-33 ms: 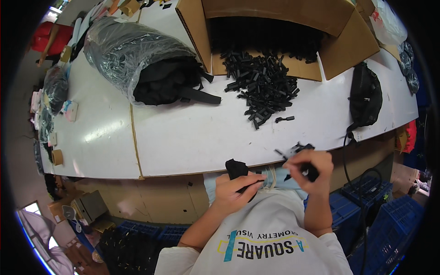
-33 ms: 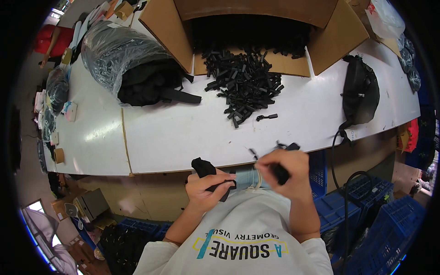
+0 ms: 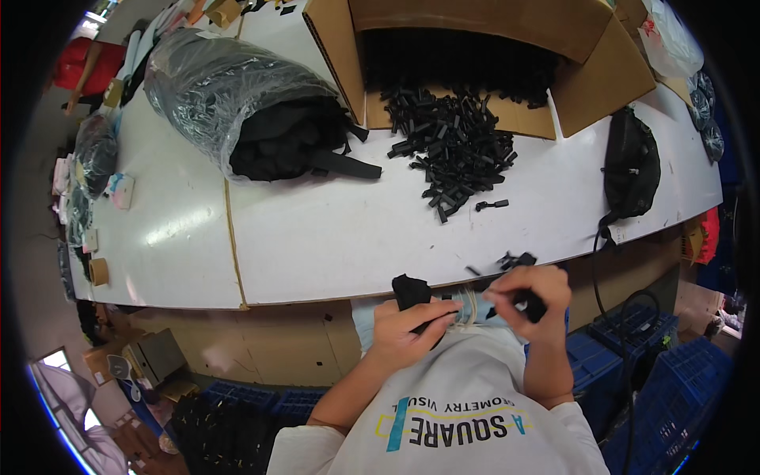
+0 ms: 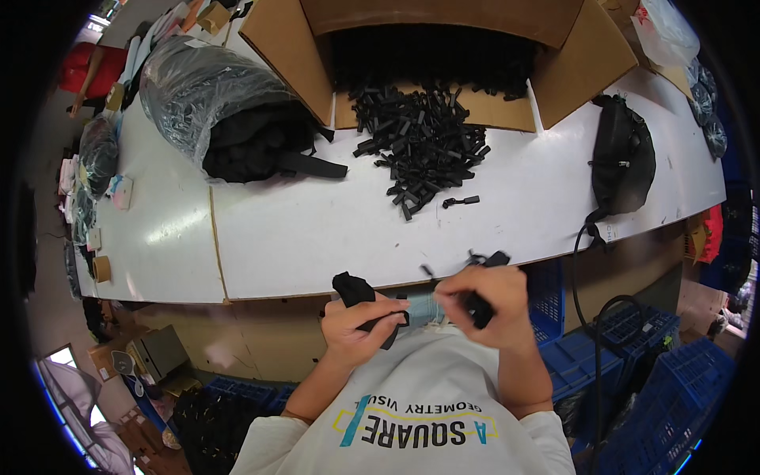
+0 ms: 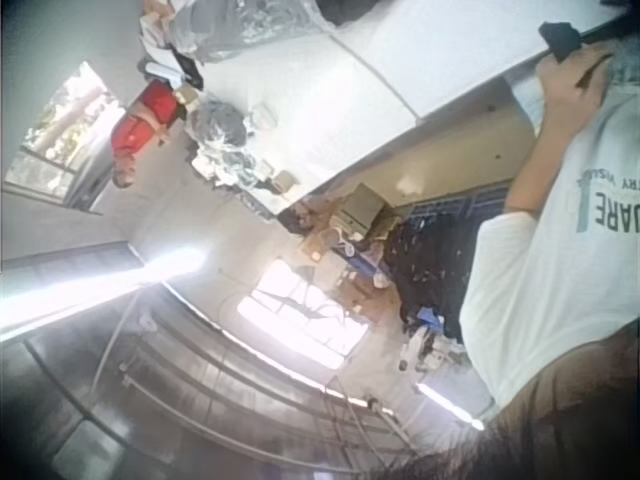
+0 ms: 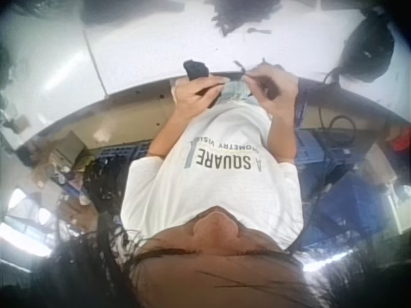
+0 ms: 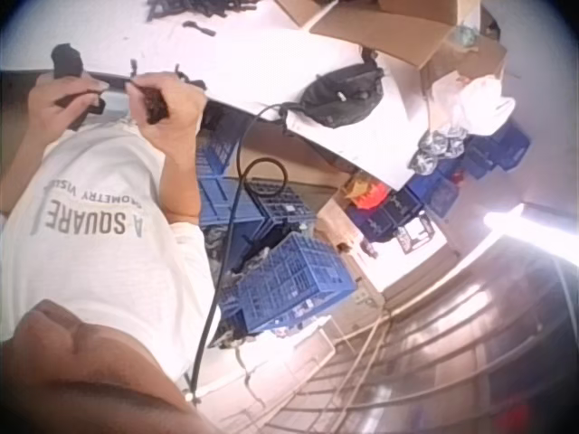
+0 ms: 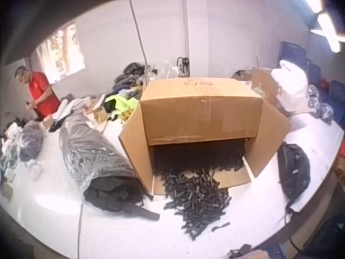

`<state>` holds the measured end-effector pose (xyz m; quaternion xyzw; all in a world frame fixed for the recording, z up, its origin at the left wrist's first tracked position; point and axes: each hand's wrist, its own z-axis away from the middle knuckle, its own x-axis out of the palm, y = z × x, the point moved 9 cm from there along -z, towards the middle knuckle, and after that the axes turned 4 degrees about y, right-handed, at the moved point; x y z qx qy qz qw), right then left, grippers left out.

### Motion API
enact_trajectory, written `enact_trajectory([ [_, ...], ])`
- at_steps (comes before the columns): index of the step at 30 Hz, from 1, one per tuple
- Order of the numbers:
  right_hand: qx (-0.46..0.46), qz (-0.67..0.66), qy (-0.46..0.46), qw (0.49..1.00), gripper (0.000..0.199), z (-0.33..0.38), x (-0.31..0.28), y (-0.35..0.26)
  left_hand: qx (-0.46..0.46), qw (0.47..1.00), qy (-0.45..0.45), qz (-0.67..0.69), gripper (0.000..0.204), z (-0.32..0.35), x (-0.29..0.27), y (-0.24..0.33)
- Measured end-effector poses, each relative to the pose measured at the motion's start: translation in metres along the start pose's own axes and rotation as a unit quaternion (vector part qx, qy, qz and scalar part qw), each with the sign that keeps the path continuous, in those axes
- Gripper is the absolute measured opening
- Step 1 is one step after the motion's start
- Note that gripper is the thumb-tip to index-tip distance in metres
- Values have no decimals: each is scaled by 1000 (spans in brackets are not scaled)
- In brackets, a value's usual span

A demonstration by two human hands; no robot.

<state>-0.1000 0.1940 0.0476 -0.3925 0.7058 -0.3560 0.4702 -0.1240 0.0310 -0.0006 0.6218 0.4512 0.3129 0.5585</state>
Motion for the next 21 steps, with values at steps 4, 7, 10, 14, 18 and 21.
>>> enact_trajectory([
  [4,-8,-67,-46,997,17,8,21,-9,35,997,-30,-67,17,-3,7,15],
  [7,-1,-98,-41,994,19,12,25,-9,71,995,12,-71,23,-3,0,24],
  [10,30,-106,-39,993,20,14,27,-7,79,995,21,-64,22,0,0,28],
  [14,46,-94,-43,994,22,16,27,-7,106,991,12,-74,21,4,2,26],
  [18,14,-69,-41,997,21,14,27,-12,110,990,7,-88,20,3,3,28],
  [21,11,-61,-34,998,24,16,28,-12,111,990,13,-84,19,0,3,30],
])
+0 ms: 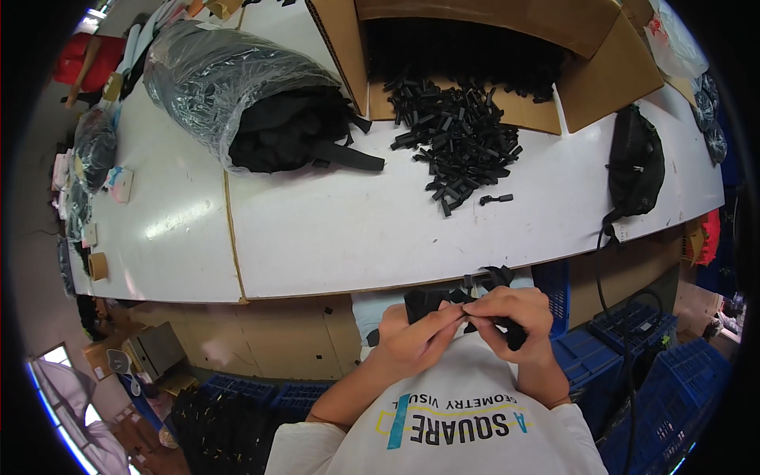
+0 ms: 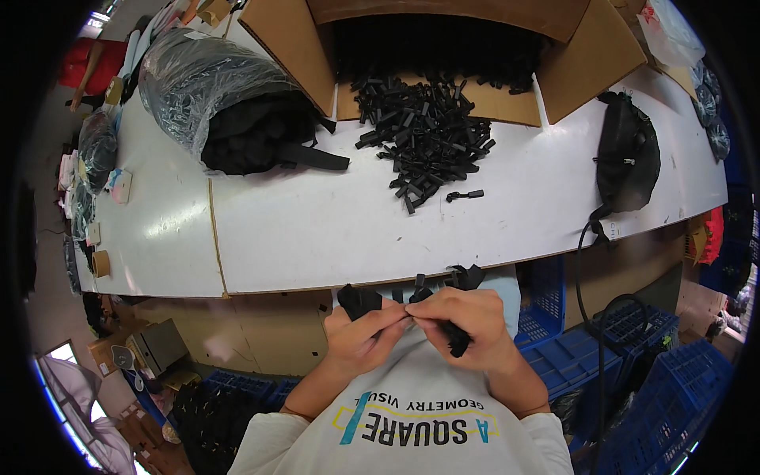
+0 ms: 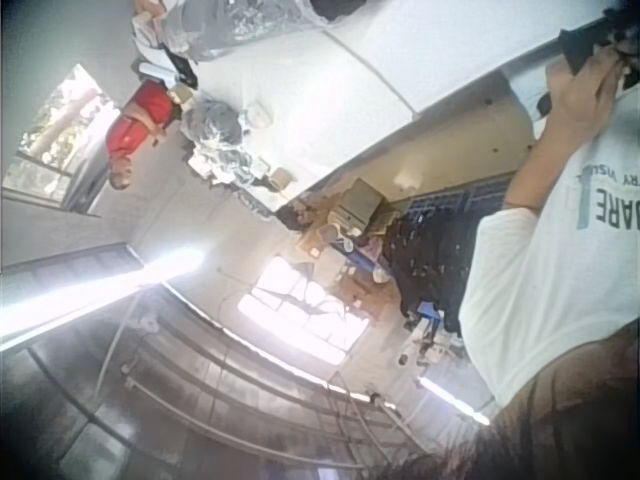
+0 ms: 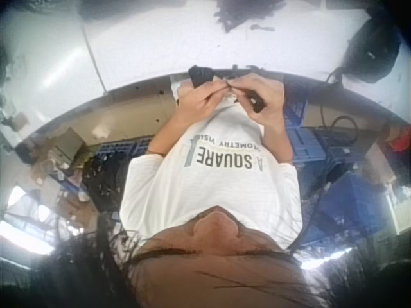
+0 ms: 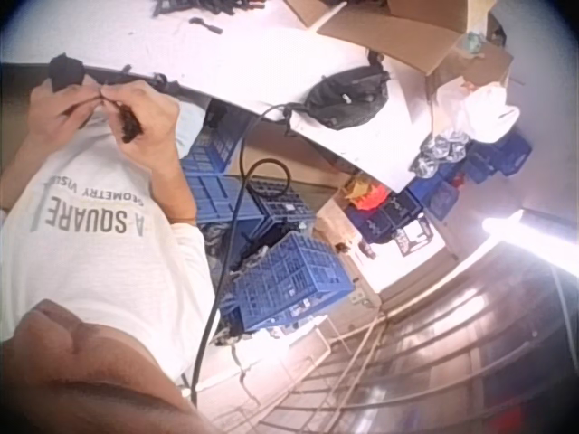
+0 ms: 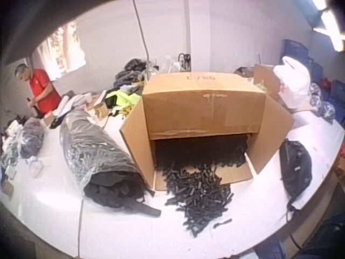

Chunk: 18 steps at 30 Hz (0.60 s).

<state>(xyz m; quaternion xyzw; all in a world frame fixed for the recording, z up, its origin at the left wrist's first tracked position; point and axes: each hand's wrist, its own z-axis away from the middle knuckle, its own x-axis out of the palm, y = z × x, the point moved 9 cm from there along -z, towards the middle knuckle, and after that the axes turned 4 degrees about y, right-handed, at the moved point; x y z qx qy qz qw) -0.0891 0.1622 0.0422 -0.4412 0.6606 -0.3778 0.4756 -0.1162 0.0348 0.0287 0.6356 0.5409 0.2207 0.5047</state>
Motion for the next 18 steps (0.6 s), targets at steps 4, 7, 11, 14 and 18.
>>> enact_trajectory([
  [4,-15,-2,6,1000,24,1,0,0,-29,1000,-10,4,19,1,1,-4],
  [7,-28,29,6,999,25,2,2,0,-34,999,-4,9,18,0,1,-5],
  [11,-44,65,6,997,27,5,3,-4,-46,999,-11,3,18,6,3,-9],
  [14,-49,82,5,995,29,6,5,-8,-42,999,7,4,18,7,0,-9],
  [18,-75,73,21,994,33,9,5,-16,-46,998,33,10,18,9,-3,-6],
])
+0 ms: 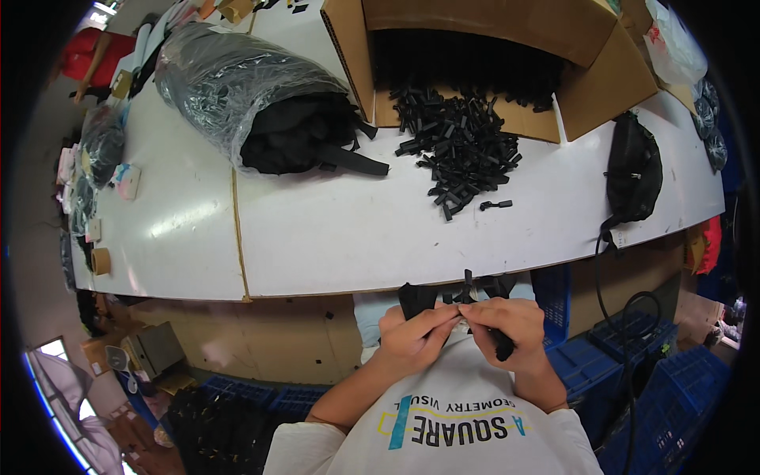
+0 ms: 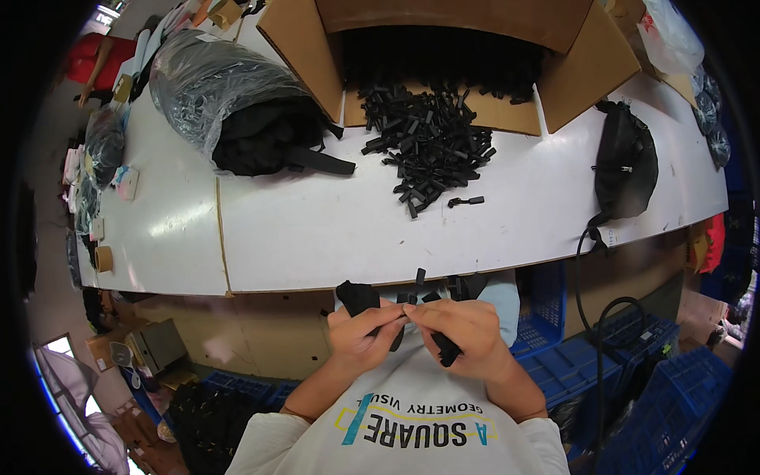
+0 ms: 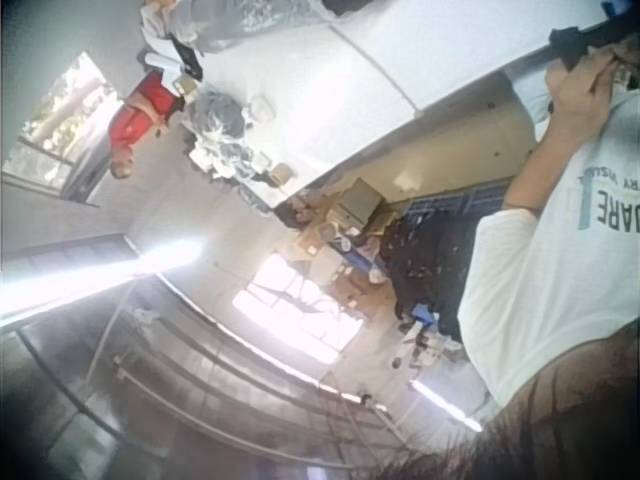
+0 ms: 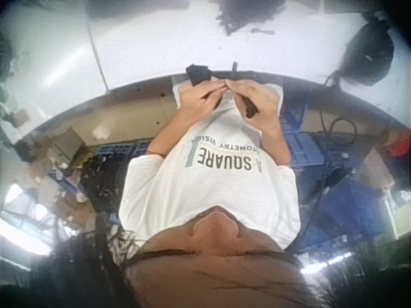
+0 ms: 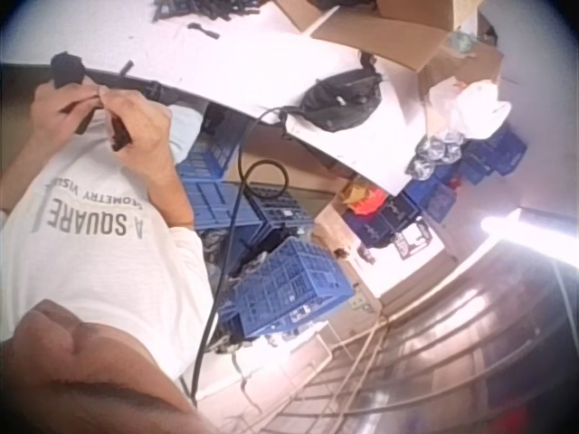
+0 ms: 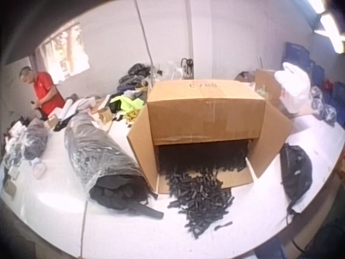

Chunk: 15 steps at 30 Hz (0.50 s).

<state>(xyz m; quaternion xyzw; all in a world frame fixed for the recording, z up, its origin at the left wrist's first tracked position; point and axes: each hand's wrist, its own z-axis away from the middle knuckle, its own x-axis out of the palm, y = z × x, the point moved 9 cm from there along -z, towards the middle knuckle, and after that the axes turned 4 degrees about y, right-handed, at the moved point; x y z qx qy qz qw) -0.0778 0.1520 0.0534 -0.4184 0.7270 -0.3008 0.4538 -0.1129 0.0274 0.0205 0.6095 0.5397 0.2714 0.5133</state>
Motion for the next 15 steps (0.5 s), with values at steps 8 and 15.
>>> enact_trajectory([
  [8,-23,-12,-42,999,38,0,4,-16,-24,999,24,20,21,5,-9,3],
  [15,262,-231,123,929,21,39,-3,42,-14,993,77,85,17,8,-20,6],
])
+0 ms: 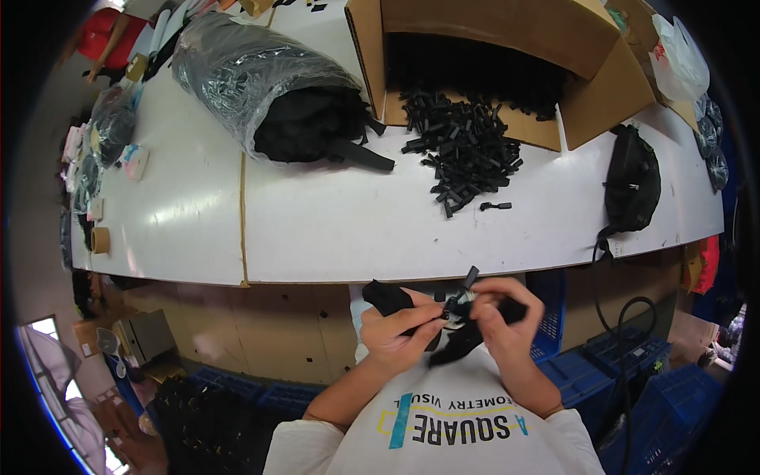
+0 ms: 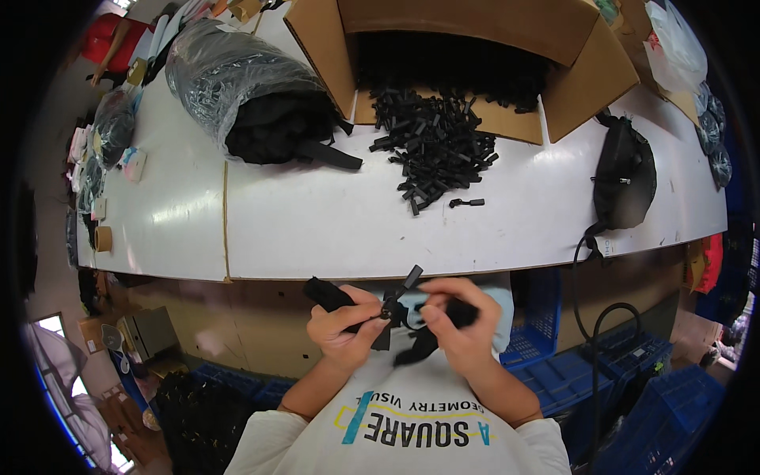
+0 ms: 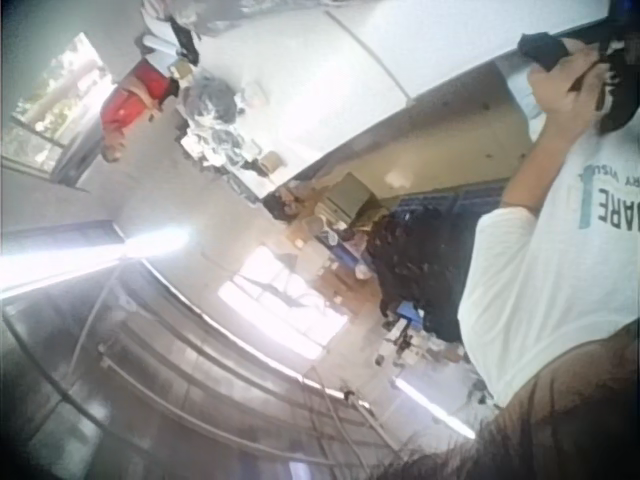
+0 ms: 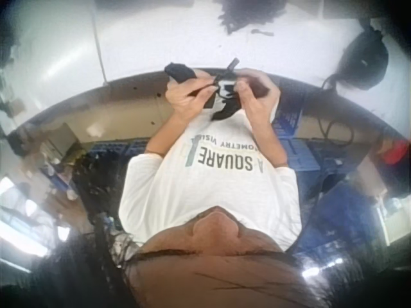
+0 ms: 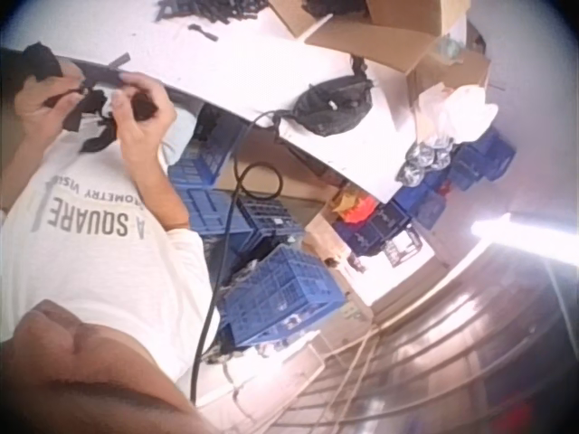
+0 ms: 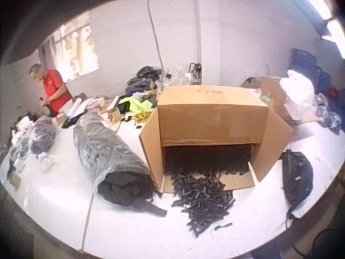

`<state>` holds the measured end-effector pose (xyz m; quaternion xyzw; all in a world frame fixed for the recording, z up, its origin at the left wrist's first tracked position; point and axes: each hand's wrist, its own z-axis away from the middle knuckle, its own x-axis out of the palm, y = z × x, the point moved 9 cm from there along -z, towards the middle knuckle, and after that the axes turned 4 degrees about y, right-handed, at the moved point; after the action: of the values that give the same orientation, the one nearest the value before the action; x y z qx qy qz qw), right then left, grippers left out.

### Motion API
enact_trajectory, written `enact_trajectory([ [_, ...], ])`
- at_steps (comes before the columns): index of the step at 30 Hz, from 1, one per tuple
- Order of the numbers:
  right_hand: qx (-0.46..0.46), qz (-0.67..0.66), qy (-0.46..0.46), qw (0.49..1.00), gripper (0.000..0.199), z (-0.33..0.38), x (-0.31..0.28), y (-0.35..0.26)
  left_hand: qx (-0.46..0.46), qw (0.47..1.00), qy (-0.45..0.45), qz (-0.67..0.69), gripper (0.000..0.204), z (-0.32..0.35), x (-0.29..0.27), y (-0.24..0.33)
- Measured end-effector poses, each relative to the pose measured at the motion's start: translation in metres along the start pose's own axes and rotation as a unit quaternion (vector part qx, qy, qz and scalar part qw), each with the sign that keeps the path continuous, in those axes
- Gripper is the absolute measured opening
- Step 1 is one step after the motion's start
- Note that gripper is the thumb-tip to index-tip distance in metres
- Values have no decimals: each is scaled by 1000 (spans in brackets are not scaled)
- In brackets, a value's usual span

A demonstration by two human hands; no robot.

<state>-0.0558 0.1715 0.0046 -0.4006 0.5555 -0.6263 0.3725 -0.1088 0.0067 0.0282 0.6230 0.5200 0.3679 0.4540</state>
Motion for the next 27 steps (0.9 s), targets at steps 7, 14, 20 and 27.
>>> enact_trajectory([
  [7,-6,52,-88,995,5,-2,16,-5,36,999,-11,-6,15,-2,15,11],
  [14,-257,171,-116,944,14,11,19,-65,38,998,-34,26,15,4,23,14],
  [20,-294,210,-136,923,20,17,16,-72,41,995,-72,56,28,5,27,16],
  [27,-360,271,-184,874,29,28,21,-81,82,991,-103,7,30,12,33,17],
])
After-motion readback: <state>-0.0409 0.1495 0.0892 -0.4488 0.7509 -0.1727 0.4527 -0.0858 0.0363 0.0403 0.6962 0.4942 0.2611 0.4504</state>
